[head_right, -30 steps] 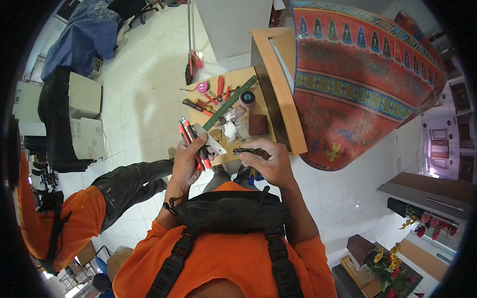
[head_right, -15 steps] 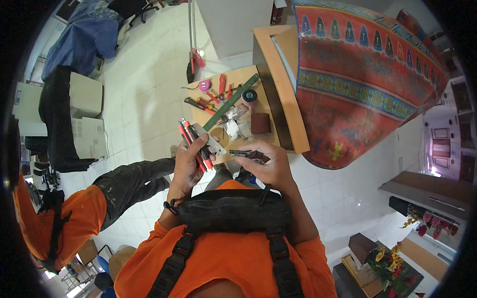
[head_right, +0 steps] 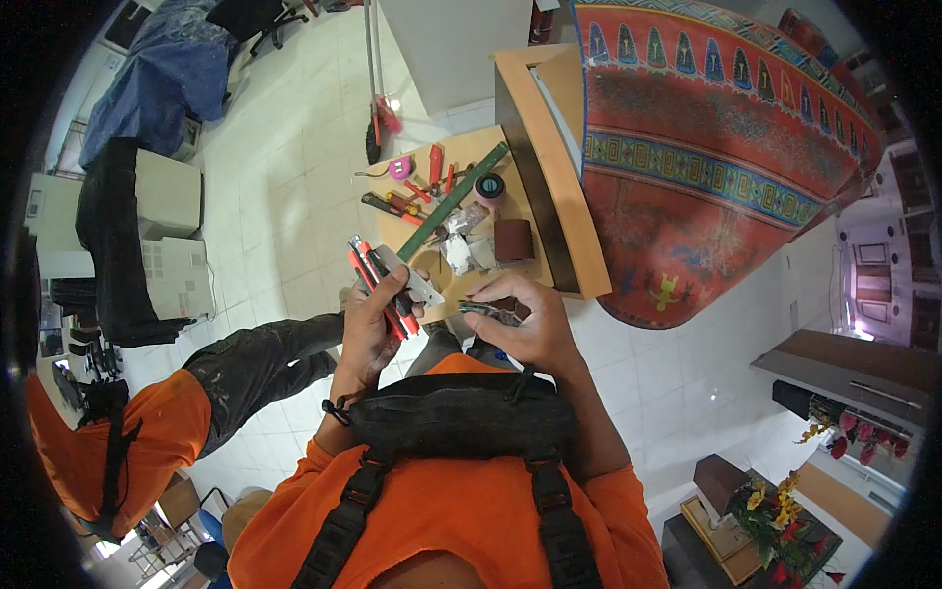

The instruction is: The person retrieves a utility knife and a scraper from a storage area and walks into another room. They then adjust the blade of the utility knife before picking up a hammer and a container from a table.

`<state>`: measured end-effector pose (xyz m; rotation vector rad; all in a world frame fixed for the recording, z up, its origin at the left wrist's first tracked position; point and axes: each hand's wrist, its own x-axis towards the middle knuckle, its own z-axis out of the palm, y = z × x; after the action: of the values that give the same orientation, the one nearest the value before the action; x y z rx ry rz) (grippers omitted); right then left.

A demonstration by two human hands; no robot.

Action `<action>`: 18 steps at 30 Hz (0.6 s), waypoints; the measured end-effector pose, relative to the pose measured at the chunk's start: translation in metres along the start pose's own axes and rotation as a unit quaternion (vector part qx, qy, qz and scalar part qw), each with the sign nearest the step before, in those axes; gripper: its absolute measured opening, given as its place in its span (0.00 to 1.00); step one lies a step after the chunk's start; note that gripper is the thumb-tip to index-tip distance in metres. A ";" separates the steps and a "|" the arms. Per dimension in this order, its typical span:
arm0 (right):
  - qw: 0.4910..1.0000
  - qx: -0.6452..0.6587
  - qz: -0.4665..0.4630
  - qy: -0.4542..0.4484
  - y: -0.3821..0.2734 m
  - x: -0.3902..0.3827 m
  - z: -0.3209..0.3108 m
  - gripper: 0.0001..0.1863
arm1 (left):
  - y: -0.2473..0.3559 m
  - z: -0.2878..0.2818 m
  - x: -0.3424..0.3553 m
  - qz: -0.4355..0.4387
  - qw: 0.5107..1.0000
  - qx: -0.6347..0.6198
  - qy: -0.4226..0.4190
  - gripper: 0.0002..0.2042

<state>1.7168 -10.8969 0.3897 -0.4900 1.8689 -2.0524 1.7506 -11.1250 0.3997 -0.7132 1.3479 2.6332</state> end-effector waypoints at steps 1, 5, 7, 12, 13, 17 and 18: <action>1.000 0.021 -0.007 0.004 0.002 0.000 0.000 0.13 | 0.000 0.000 0.000 0.000 1.000 0.000 0.000 0.10; 0.994 0.099 0.050 -0.004 0.003 -0.004 -0.001 0.14 | -0.002 0.001 -0.001 -0.001 1.000 0.007 0.000 0.10; 0.994 0.062 0.088 -0.003 -0.008 -0.001 -0.001 0.12 | -0.006 0.000 -0.001 -0.004 1.000 0.008 0.007 0.10; 0.993 0.025 0.118 -0.011 -0.003 -0.004 -0.005 0.10 | -0.012 -0.001 0.000 0.003 1.000 -0.009 0.012 0.09; 0.993 0.004 0.118 -0.018 -0.004 -0.004 -0.005 0.10 | -0.012 0.000 -0.001 0.003 1.000 -0.009 0.015 0.09; 0.989 0.034 0.143 -0.014 -0.011 -0.005 0.001 0.11 | -0.014 0.003 -0.003 0.002 0.999 0.007 0.040 0.09; 0.989 0.015 0.146 -0.013 -0.010 -0.006 0.000 0.12 | -0.014 0.004 -0.004 0.004 0.999 0.010 0.038 0.09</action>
<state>1.7219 -10.8929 0.3999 -0.2188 1.7717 -1.8679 1.7571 -11.1129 0.3927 -0.8134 1.3987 2.6196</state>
